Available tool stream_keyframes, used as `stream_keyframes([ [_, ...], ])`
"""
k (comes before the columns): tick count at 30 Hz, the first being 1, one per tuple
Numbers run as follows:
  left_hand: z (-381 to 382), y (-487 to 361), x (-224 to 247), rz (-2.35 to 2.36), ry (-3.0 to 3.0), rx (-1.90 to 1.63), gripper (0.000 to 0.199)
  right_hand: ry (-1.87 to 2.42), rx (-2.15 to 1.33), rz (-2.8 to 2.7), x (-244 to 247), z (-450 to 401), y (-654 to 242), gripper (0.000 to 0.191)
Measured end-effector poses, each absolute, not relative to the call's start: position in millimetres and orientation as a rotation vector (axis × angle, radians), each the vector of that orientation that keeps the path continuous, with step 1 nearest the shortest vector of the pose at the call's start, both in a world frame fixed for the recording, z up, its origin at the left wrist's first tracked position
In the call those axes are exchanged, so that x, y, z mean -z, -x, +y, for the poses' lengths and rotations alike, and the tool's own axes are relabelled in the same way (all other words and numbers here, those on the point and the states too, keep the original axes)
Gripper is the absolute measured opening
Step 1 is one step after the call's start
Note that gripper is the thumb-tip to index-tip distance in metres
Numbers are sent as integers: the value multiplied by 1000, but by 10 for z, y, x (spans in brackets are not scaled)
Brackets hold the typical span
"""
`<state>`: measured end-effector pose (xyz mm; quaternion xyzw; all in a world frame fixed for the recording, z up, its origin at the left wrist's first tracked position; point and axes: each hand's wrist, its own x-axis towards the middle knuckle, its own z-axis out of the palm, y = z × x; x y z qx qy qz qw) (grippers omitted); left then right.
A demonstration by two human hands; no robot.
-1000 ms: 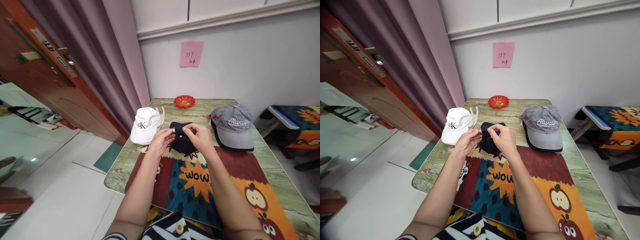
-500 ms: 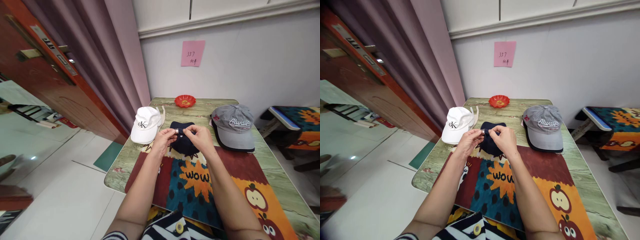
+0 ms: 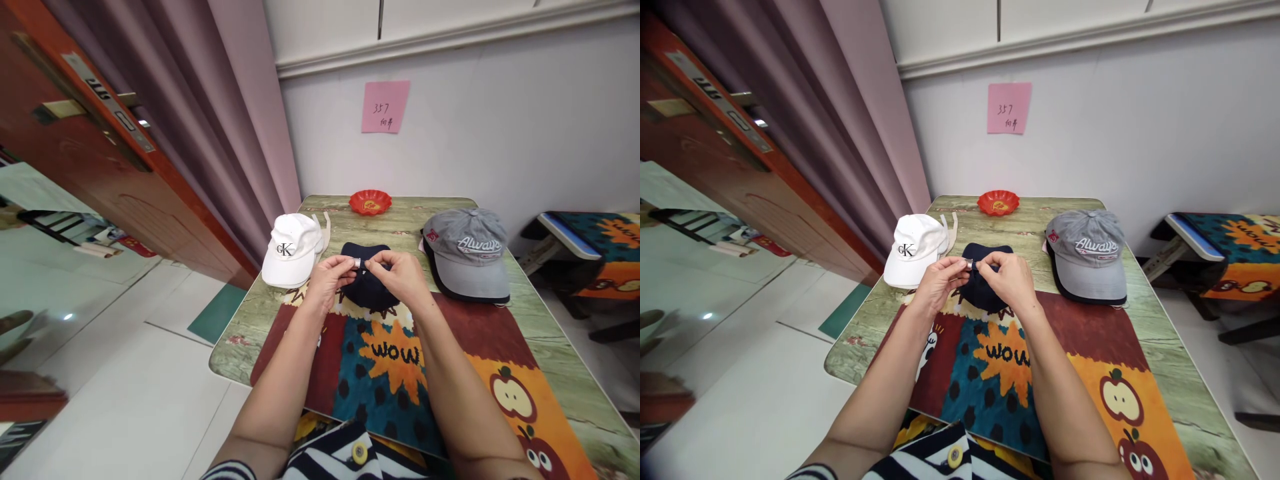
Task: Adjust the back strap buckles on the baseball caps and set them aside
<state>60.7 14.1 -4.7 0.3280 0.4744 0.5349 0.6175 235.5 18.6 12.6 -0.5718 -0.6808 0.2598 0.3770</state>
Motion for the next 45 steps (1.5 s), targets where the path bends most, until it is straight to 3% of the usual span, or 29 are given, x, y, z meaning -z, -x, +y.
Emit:
stream_keyframes([
  [30,111,-657,40,1004,-764,-1142,37,1228,-906,-1819,-86,253,-2479,29],
  [39,140,-572,63,1053,-749,-1196,30,1169,-1059,-1439,16,380,-2729,53],
  [45,155,-568,58,1038,-768,-1170,30,1195,-1032,-1760,-61,313,-2749,37],
])
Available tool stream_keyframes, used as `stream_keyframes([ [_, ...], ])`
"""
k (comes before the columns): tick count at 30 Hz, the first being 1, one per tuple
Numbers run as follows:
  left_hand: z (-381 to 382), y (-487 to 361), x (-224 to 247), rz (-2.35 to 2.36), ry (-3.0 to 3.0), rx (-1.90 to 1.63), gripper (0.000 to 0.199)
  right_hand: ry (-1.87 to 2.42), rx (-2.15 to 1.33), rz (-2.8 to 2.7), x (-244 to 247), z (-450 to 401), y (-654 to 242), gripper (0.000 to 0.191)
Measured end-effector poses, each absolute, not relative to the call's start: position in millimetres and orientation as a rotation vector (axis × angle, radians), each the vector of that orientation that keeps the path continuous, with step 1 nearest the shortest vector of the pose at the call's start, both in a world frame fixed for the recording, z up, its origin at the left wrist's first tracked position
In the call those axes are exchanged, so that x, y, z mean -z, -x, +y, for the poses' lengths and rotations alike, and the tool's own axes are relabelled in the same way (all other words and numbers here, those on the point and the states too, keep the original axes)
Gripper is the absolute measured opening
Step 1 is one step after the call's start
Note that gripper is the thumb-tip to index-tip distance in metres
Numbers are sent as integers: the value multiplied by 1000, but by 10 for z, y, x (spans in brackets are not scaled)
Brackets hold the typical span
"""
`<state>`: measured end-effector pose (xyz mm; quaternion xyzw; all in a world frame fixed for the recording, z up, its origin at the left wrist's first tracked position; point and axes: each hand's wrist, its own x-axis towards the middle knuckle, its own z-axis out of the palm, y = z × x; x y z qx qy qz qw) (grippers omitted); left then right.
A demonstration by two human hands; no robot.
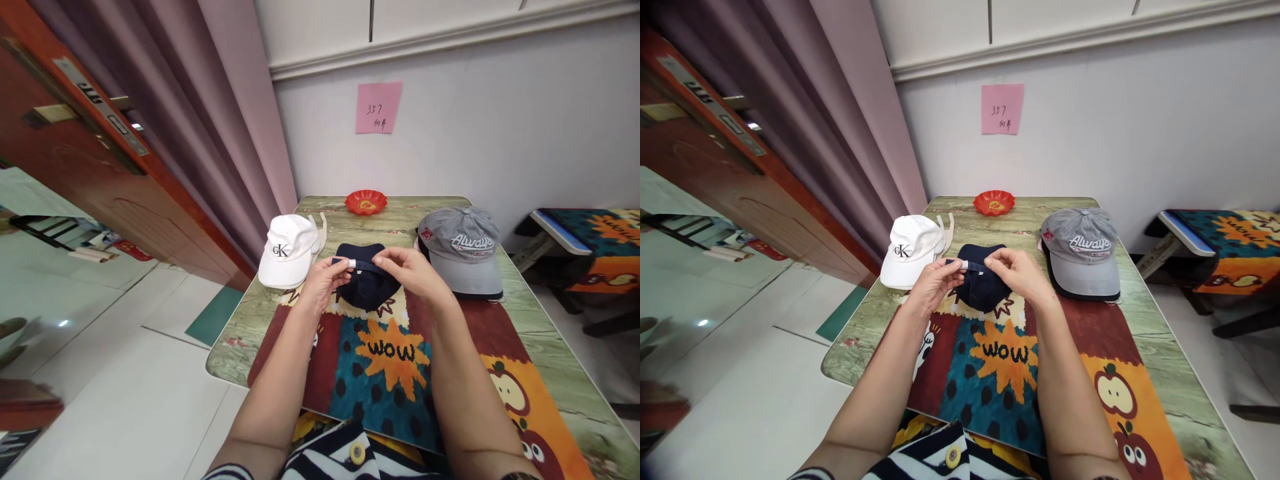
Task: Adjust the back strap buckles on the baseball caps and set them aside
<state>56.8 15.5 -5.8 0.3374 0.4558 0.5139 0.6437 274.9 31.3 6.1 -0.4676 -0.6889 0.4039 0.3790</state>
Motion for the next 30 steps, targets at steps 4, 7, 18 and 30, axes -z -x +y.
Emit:
stream_keyframes([
  [4,144,-589,35,1050,-765,-1174,32,1217,-1061,-1857,-35,307,-2692,30],
  [7,130,-607,23,1043,-778,-1162,34,1204,-1062,-1849,4,324,-2660,27],
  [18,113,-628,24,1037,-809,-1156,36,1189,-1021,-1908,-14,313,-2599,26],
  [30,109,-609,57,1059,-884,-1109,37,1178,-1013,-1840,-10,305,-2548,28],
])
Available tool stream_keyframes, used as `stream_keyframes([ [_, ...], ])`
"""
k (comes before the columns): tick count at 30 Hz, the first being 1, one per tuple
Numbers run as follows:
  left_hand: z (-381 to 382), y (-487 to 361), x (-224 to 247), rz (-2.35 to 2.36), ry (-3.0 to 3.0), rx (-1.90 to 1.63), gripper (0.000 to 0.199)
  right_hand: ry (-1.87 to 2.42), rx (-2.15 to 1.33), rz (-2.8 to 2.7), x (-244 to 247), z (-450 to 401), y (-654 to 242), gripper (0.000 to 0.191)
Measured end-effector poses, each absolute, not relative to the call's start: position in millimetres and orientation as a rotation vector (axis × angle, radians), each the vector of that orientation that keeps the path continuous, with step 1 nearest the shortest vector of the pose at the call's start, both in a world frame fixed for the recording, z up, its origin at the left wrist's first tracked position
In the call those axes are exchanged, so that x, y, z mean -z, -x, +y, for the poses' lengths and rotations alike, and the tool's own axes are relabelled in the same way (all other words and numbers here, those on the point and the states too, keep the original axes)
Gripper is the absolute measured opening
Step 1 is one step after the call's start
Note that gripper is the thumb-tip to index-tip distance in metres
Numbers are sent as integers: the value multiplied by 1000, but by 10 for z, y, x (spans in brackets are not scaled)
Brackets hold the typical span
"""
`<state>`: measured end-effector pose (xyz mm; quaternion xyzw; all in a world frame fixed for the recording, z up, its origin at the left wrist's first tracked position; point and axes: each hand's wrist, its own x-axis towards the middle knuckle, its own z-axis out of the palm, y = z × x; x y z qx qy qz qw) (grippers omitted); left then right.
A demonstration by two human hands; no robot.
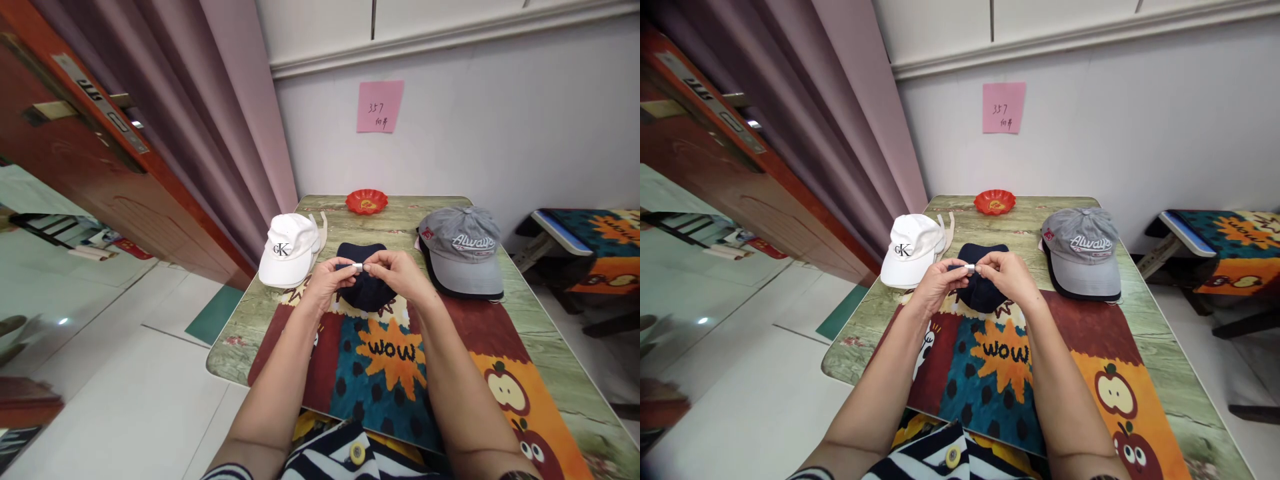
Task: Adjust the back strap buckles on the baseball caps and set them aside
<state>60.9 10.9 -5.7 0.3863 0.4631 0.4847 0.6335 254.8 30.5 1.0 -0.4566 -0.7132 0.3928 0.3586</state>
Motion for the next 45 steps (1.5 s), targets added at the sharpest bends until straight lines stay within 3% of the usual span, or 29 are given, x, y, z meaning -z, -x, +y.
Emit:
stream_keyframes([
  [18,118,-599,-25,1124,-1139,-1050,31,1263,-939,-1879,-67,276,-2486,34],
  [23,187,-503,28,1293,-1300,-1232,35,1307,-929,-1867,-53,283,-2477,34],
  [30,218,-463,16,1216,-1565,-797,43,1295,-962,-1889,-61,274,-2471,36],
  [45,244,-430,7,1144,-1589,-823,34,1294,-907,-1923,-69,269,-2473,28],
])
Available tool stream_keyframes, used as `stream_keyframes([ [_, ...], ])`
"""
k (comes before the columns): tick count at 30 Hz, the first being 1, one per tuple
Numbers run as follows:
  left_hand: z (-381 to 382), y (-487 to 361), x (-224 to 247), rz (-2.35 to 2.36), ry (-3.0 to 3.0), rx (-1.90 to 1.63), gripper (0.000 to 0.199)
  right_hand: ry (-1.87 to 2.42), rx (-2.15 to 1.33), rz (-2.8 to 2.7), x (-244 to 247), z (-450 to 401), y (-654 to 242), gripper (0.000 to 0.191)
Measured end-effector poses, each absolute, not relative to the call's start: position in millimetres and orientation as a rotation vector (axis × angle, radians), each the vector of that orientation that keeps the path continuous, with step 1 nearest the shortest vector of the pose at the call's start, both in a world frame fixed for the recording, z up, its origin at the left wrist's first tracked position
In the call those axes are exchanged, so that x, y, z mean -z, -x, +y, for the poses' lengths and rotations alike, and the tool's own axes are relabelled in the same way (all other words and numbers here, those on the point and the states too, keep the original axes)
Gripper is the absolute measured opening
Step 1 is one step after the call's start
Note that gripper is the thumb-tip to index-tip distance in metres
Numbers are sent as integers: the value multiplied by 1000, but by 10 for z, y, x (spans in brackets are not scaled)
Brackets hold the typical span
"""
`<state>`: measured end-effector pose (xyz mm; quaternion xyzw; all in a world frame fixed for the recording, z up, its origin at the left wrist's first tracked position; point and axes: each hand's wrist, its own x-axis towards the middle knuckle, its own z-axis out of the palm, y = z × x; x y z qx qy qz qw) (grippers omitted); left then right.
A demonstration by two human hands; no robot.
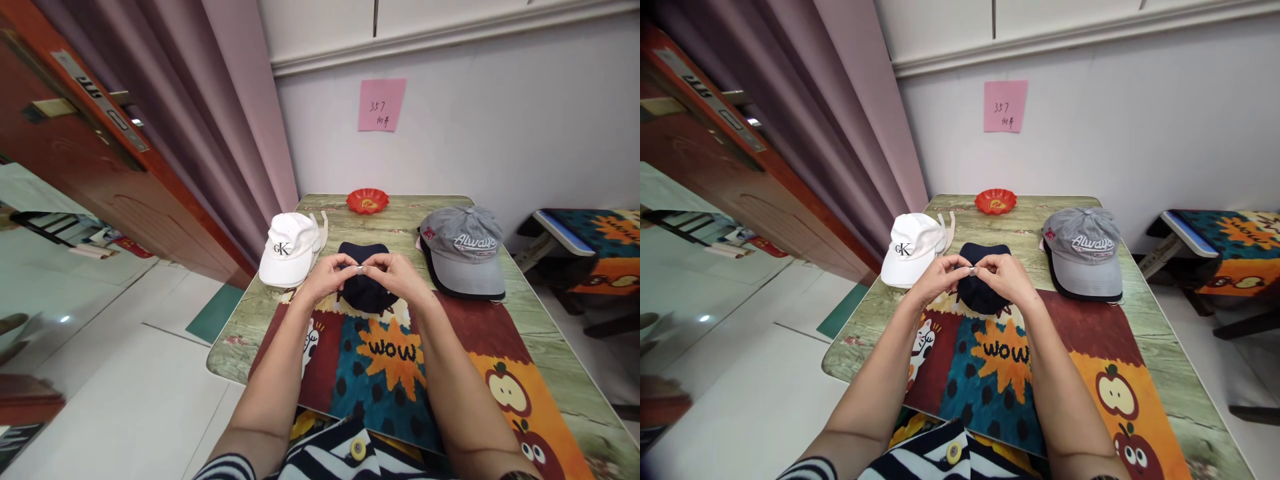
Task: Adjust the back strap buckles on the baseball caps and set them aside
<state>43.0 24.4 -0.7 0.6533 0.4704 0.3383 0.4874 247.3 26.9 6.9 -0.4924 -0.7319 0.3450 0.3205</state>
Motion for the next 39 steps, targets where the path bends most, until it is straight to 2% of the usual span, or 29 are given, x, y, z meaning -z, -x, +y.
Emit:
stream_keyframes([
  [5,238,-487,47,1160,-1591,-911,30,1348,-841,-1939,-95,250,-2446,26],
  [13,226,-518,45,1160,-1568,-964,34,1349,-722,-1940,-101,241,-2397,26],
  [21,216,-378,1,1221,-1481,-891,36,1214,-1049,-1971,10,347,-2649,29],
  [32,224,-304,-61,1181,-1564,-897,34,1081,-1142,-1912,-28,352,-2763,33],
  [39,184,-191,-80,1176,-1497,-811,37,1089,-1240,-1945,-53,331,-3274,50],
])
